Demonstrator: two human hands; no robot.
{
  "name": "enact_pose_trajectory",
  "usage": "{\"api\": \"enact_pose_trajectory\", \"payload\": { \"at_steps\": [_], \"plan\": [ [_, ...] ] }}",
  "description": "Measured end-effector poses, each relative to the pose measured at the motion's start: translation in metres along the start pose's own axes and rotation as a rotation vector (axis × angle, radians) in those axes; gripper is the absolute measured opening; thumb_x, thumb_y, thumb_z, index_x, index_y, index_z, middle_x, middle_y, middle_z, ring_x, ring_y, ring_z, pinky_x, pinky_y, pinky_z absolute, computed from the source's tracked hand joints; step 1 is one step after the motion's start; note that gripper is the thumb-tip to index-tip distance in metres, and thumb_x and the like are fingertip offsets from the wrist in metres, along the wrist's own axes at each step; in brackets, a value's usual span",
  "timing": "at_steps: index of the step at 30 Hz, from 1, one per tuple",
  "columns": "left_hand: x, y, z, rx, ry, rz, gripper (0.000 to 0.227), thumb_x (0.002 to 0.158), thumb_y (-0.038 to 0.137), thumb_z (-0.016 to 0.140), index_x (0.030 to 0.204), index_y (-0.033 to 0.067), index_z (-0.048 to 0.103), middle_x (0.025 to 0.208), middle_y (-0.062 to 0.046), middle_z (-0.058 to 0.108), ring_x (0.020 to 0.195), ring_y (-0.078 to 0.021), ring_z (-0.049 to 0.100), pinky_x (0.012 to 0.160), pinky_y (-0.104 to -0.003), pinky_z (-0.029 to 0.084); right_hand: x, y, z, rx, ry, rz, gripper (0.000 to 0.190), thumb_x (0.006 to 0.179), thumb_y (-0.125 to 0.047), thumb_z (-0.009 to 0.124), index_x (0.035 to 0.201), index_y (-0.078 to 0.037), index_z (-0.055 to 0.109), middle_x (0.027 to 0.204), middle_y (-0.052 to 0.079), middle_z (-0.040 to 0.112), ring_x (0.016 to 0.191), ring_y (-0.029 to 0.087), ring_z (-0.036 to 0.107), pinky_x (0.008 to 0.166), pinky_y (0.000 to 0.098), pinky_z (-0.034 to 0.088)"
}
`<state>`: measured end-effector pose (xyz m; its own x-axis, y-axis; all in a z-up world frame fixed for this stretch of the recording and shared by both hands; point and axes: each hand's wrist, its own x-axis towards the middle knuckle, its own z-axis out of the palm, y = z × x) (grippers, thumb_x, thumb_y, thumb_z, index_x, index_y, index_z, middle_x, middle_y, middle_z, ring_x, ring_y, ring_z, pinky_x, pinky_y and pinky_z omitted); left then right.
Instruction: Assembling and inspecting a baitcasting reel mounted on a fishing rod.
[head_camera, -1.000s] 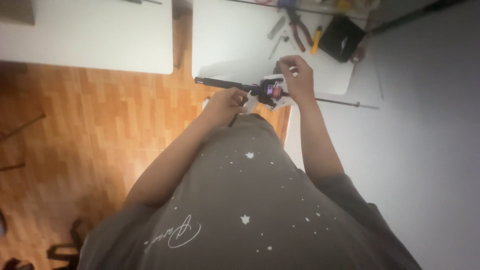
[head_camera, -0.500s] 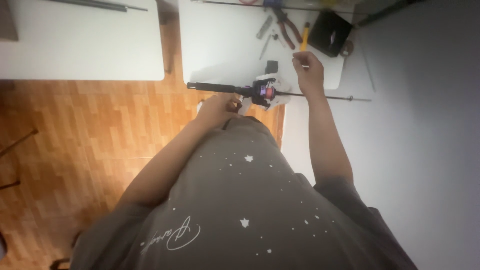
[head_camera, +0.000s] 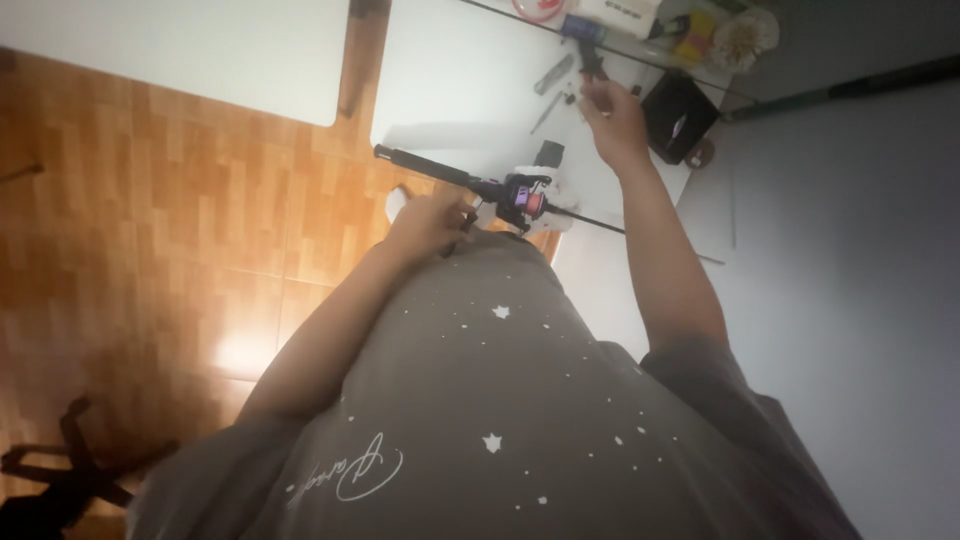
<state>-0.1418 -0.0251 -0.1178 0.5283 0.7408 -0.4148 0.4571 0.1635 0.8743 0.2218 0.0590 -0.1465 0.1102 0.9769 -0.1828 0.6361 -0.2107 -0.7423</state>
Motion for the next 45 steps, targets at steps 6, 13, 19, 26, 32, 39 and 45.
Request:
{"api": "enact_pose_trajectory", "payload": {
  "at_steps": [6, 13, 19, 26, 32, 39, 45],
  "plan": [
    [-0.015, 0.014, 0.011, -0.075, 0.023, -0.125, 0.038, 0.072, 0.009, 0.082, 0.109, 0.0096, 0.072, 0.102, -0.007, 0.079, 0.094, -0.0222, 0.077, 0.078, -0.036, 0.060, 0.032, 0.020, 0.017, -0.118, -0.045, -0.041, 0.028, 0.092, -0.013, 0.071, 0.119, -0.008, 0.070, 0.107, 0.009, 0.076, 0.097, 0.020, 0.072, 0.086, 0.0334, 0.055],
    [-0.020, 0.010, 0.032, -0.159, 0.177, -0.161, 0.043, 0.073, 0.010, 0.083, 0.115, 0.0110, 0.072, 0.101, -0.008, 0.079, 0.095, -0.0215, 0.076, 0.079, -0.036, 0.060, 0.044, 0.038, 0.038, -0.338, -0.165, -0.067, 0.033, 0.081, -0.010, 0.077, 0.113, -0.008, 0.069, 0.108, 0.011, 0.069, 0.092, 0.027, 0.068, 0.083, 0.0397, 0.054],
    [-0.020, 0.017, 0.040, -0.147, 0.216, -0.145, 0.040, 0.077, 0.013, 0.085, 0.115, 0.0110, 0.073, 0.101, -0.005, 0.079, 0.094, -0.0185, 0.076, 0.083, -0.034, 0.059, 0.046, 0.051, 0.048, -0.458, -0.034, -0.186, 0.026, 0.087, -0.007, 0.074, 0.112, -0.008, 0.068, 0.116, 0.014, 0.063, 0.108, 0.034, 0.061, 0.090, 0.0442, 0.049],
    [-0.021, 0.025, 0.046, -0.090, 0.274, -0.160, 0.040, 0.074, 0.014, 0.086, 0.112, 0.0122, 0.073, 0.096, -0.003, 0.080, 0.090, -0.0175, 0.076, 0.080, -0.034, 0.058, 0.045, 0.070, 0.055, -0.558, -0.050, -0.312, 0.013, 0.084, -0.007, 0.076, 0.096, -0.010, 0.071, 0.114, 0.014, 0.065, 0.119, 0.037, 0.059, 0.103, 0.0441, 0.045],
    [-0.023, 0.022, 0.050, -0.064, 0.292, -0.123, 0.040, 0.075, 0.017, 0.087, 0.112, 0.0113, 0.072, 0.098, -0.004, 0.079, 0.092, -0.0197, 0.076, 0.082, -0.034, 0.058, 0.043, 0.084, 0.059, -0.587, -0.034, -0.396, 0.018, 0.080, -0.009, 0.081, 0.096, -0.010, 0.072, 0.119, 0.020, 0.064, 0.120, 0.039, 0.057, 0.099, 0.0439, 0.044],
    [-0.024, 0.027, 0.045, -0.050, 0.276, -0.125, 0.039, 0.078, 0.021, 0.085, 0.114, 0.0119, 0.073, 0.099, -0.006, 0.079, 0.094, -0.0228, 0.075, 0.084, -0.037, 0.056, 0.019, -0.002, 0.048, -0.272, -0.131, -0.080, 0.019, 0.087, -0.012, 0.081, 0.101, -0.007, 0.069, 0.112, 0.010, 0.070, 0.104, 0.022, 0.069, 0.092, 0.0331, 0.053],
    [-0.027, 0.031, 0.041, -0.041, 0.246, -0.140, 0.033, 0.080, 0.020, 0.081, 0.112, 0.0122, 0.074, 0.097, -0.006, 0.079, 0.093, -0.0233, 0.075, 0.083, -0.038, 0.056, -0.016, -0.057, 0.042, 0.218, -0.281, -0.187, 0.015, 0.092, -0.004, 0.074, 0.104, -0.004, 0.066, 0.106, 0.005, 0.073, 0.101, 0.015, 0.072, 0.092, 0.0301, 0.058]
  ]
}}
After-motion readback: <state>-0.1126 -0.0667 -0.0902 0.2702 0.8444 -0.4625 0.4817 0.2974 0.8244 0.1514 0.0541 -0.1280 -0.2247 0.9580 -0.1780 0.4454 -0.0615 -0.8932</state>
